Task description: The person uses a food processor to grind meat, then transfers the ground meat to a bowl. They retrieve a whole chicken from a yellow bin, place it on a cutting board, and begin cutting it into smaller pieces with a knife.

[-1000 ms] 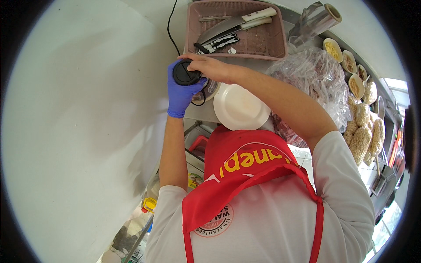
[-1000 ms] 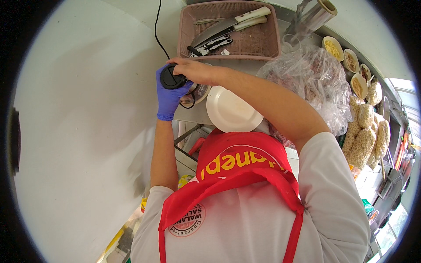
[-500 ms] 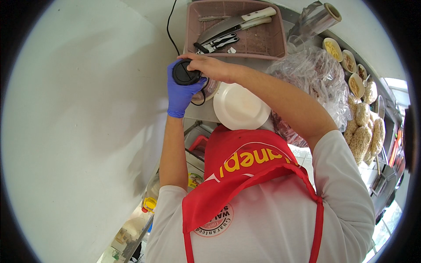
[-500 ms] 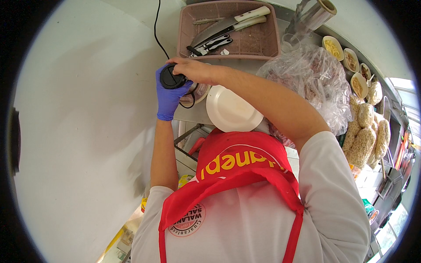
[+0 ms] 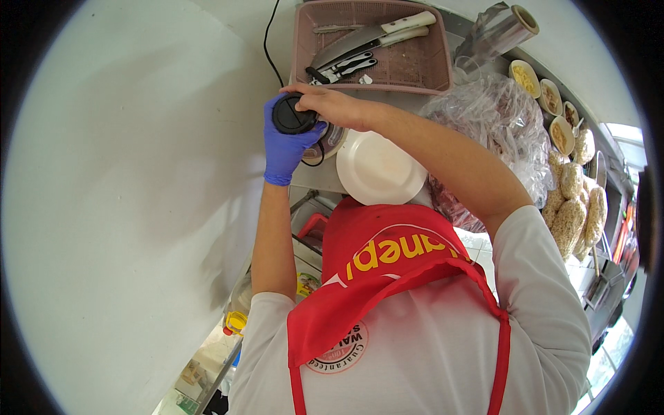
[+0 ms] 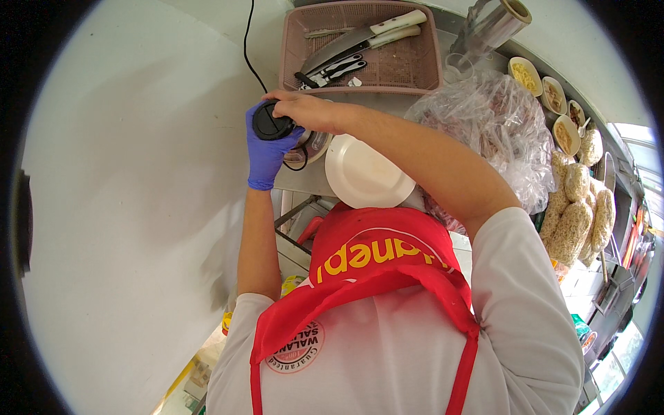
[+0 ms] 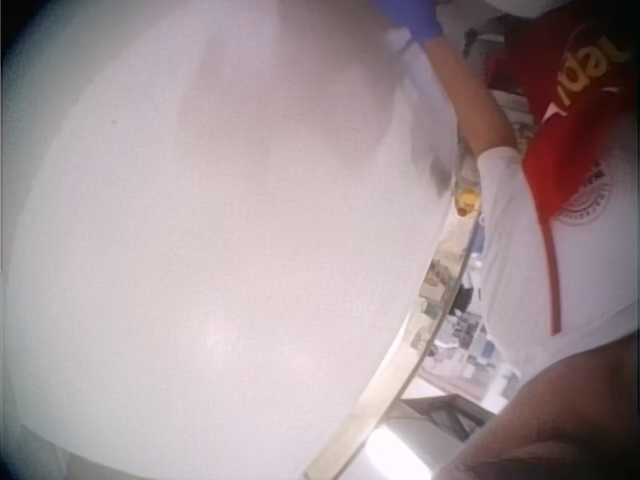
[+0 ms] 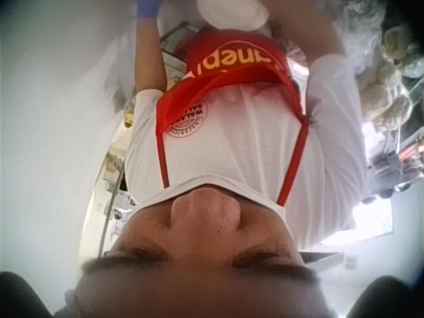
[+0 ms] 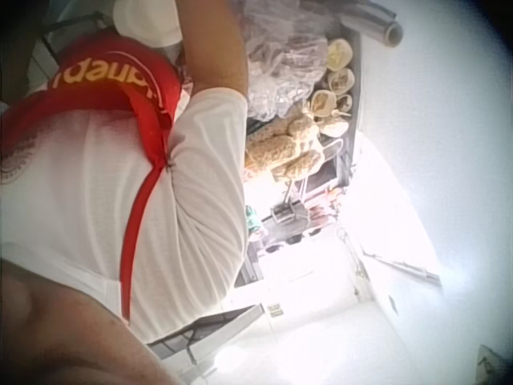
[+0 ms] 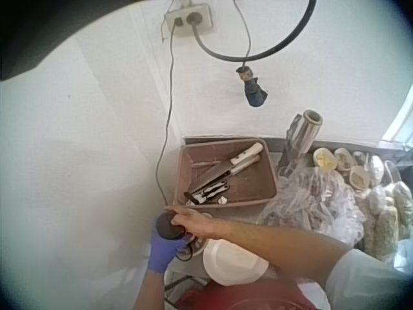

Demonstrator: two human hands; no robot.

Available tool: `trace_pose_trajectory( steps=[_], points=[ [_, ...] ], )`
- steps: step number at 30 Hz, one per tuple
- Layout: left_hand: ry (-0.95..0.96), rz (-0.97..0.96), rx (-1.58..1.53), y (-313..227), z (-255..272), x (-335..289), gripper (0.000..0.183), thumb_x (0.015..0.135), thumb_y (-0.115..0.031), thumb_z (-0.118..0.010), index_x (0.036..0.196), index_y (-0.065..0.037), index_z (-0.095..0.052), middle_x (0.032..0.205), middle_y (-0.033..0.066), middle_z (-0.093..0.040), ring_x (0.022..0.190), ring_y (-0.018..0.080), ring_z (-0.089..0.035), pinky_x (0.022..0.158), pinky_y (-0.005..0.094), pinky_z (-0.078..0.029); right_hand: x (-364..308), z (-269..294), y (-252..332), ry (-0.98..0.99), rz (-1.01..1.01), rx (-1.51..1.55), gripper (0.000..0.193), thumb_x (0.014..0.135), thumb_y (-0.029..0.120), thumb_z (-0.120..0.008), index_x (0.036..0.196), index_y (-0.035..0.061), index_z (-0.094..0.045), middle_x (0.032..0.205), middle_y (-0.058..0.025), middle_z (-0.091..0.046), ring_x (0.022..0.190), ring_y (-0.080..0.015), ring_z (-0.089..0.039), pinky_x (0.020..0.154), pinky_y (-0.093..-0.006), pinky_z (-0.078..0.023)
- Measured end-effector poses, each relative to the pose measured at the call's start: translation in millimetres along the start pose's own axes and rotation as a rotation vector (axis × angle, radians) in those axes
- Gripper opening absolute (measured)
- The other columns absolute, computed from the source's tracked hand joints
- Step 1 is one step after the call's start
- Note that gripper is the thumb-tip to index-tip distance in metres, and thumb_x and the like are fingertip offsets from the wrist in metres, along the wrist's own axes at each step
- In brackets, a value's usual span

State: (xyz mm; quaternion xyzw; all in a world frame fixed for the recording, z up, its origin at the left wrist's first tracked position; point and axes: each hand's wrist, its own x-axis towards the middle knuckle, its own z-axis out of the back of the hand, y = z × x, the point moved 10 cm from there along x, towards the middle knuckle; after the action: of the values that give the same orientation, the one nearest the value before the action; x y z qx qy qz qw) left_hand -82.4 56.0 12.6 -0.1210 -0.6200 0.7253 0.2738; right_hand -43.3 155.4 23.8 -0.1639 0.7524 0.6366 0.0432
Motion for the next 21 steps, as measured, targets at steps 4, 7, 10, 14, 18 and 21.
trace_pose_trajectory(
  steps=[4, 7, 10, 14, 18, 21],
  points=[
    [-0.003, -0.016, 0.016, -3.3, -0.4, 0.0, 0.083, 0.07, -0.008, -0.096, 0.135, -0.005, -0.045, 0.127, 0.01, -0.061, 0.113, 0.0174, -0.064, 0.098, 0.0325, -0.056, -0.3, -0.2, 2.3, 0.008, 0.016, -0.007, 0.054, 0.1, 0.027, -0.05, 0.153, 0.016, -0.048, 0.135, -0.005, -0.058, 0.124, -0.0166, -0.05, 0.107, -0.0328, -0.039],
    [-0.004, -0.003, 0.043, -1.1, 0.2, 0.0, 0.083, 0.07, -0.008, -0.096, 0.136, -0.005, -0.045, 0.127, 0.01, -0.061, 0.113, 0.0172, -0.063, 0.098, 0.0327, -0.056, 1.9, 1.6, -1.5, 0.003, 0.015, -0.005, 0.054, 0.1, 0.026, -0.05, 0.153, 0.0159, -0.048, 0.135, -0.0056, -0.058, 0.126, -0.0172, -0.05, 0.109, -0.0335, -0.038],
    [0.001, 0.005, 0.014, -3.4, -0.5, -0.3, 0.083, 0.07, -0.008, -0.096, 0.136, -0.005, -0.045, 0.127, 0.0099, -0.061, 0.113, 0.0169, -0.063, 0.098, 0.0326, -0.056, 1.2, 0.7, -0.1, -0.001, 0.015, -0.003, 0.055, 0.1, 0.026, -0.05, 0.153, 0.0155, -0.048, 0.136, -0.0063, -0.058, 0.127, -0.018, -0.05, 0.111, -0.034, -0.037],
    [-0.003, 0.023, -0.012, 0.3, 1.3, -0.6, 0.083, 0.07, -0.009, -0.096, 0.136, -0.005, -0.046, 0.126, 0.0102, -0.062, 0.112, 0.0176, -0.064, 0.098, 0.0328, -0.055, 0.0, -0.6, 1.5, 0.015, 0.007, -0.005, 0.055, 0.1, 0.026, -0.05, 0.154, 0.0154, -0.047, 0.138, -0.0069, -0.057, 0.127, -0.0185, -0.05, 0.113, -0.034, -0.037],
    [-0.02, 0.018, -0.005, -1.0, 1.3, -0.4, 0.082, 0.069, -0.013, -0.096, 0.135, -0.004, -0.047, 0.124, 0.0112, -0.064, 0.111, 0.0193, -0.065, 0.097, 0.0338, -0.055, -0.1, -0.2, 1.6, 0.016, 0.012, -0.004, 0.056, 0.1, 0.026, -0.05, 0.154, 0.0157, -0.047, 0.139, -0.0071, -0.057, 0.127, -0.0186, -0.05, 0.113, -0.0339, -0.037],
    [-0.027, 0.01, 0.008, -1.0, 2.4, -0.5, 0.083, 0.069, -0.014, -0.097, 0.135, -0.004, -0.047, 0.124, 0.0112, -0.064, 0.111, 0.0194, -0.065, 0.097, 0.0339, -0.055, -0.2, -0.2, 2.5, 0.014, 0.014, -0.009, 0.056, 0.1, 0.026, -0.05, 0.155, 0.0156, -0.046, 0.138, -0.007, -0.057, 0.128, -0.0186, -0.05, 0.113, -0.0337, -0.037]
  ],
)
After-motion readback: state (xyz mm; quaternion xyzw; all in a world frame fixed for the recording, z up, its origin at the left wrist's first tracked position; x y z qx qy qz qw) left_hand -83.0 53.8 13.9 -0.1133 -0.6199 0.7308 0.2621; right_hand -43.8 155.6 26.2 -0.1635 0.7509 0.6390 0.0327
